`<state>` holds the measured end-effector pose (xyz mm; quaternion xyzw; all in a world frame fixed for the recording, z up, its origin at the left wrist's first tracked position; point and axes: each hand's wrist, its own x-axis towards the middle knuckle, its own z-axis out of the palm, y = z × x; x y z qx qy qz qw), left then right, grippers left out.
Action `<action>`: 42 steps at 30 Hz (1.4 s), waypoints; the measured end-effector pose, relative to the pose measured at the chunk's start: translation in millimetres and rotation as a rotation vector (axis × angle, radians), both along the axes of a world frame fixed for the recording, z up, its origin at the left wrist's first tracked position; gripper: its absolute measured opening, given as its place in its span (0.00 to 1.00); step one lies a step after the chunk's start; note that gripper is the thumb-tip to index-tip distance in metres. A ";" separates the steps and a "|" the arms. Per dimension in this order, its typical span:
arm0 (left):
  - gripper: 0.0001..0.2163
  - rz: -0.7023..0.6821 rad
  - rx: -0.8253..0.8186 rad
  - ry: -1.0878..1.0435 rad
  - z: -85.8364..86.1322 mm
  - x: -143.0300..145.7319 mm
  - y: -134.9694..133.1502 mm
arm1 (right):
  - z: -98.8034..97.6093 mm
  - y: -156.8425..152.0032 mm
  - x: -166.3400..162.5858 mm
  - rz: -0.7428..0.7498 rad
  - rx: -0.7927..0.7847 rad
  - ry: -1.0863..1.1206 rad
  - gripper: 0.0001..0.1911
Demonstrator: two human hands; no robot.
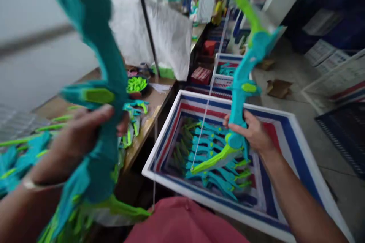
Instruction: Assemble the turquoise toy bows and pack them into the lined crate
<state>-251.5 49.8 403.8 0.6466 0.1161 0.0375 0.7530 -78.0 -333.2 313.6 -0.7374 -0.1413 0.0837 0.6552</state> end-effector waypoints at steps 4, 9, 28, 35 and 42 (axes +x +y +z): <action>0.19 -0.246 0.062 0.072 0.4 61.7 -68.0 | -12.0 -85.5 1.4 0.017 0.262 0.133 0.21; 0.19 -0.453 0.039 0.025 -35.7 95.2 -124.8 | -22.8 -144.9 9.4 -0.057 0.408 0.153 0.17; 0.18 -0.562 -0.185 0.163 -94.1 39.2 -145.1 | 84.1 -106.7 13.7 -0.383 0.414 -0.405 0.37; 0.21 -0.701 -0.171 0.184 -105.1 13.9 -146.4 | 90.8 -101.0 3.6 -0.282 0.425 -0.274 0.28; 0.15 -0.408 -0.187 -0.019 -44.2 37.2 -160.2 | 80.7 -140.2 -5.5 -0.344 0.342 -0.209 0.23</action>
